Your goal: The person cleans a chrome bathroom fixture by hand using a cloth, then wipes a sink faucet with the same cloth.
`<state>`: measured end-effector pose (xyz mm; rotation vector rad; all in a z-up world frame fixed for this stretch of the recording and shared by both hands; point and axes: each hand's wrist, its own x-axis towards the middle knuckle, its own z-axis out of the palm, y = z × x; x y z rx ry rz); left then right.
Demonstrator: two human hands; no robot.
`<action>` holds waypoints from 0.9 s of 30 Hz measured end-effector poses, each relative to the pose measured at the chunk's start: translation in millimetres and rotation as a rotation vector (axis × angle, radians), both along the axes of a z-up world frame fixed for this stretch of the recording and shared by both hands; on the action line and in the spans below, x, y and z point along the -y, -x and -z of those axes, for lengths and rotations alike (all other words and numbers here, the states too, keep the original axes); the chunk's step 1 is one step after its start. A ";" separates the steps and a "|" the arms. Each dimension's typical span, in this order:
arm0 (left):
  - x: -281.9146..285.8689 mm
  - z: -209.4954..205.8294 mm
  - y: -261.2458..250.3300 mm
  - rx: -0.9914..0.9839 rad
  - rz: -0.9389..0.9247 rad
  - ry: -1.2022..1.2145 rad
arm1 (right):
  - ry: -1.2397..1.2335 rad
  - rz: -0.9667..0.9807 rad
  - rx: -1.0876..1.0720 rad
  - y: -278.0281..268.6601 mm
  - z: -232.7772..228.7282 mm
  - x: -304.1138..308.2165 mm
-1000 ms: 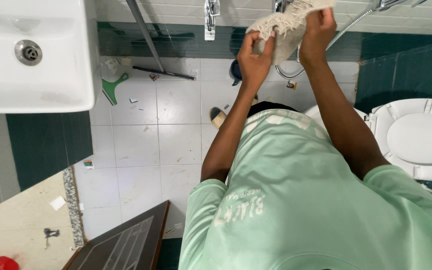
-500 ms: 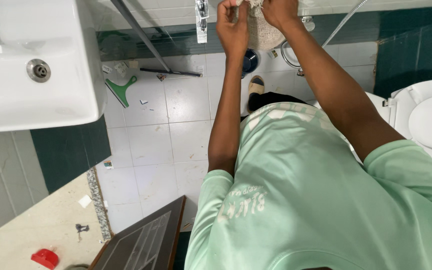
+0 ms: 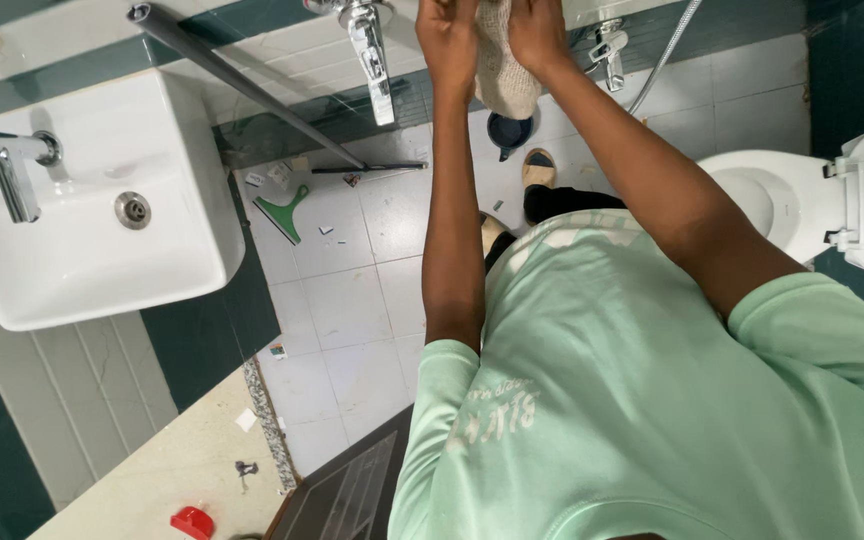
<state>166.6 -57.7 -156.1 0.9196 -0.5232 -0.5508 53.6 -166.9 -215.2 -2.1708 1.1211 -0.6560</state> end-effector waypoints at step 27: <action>15.5 -48.8 41.5 0.188 -0.111 -0.716 | -0.065 -0.307 0.298 24.8 -117.5 -16.8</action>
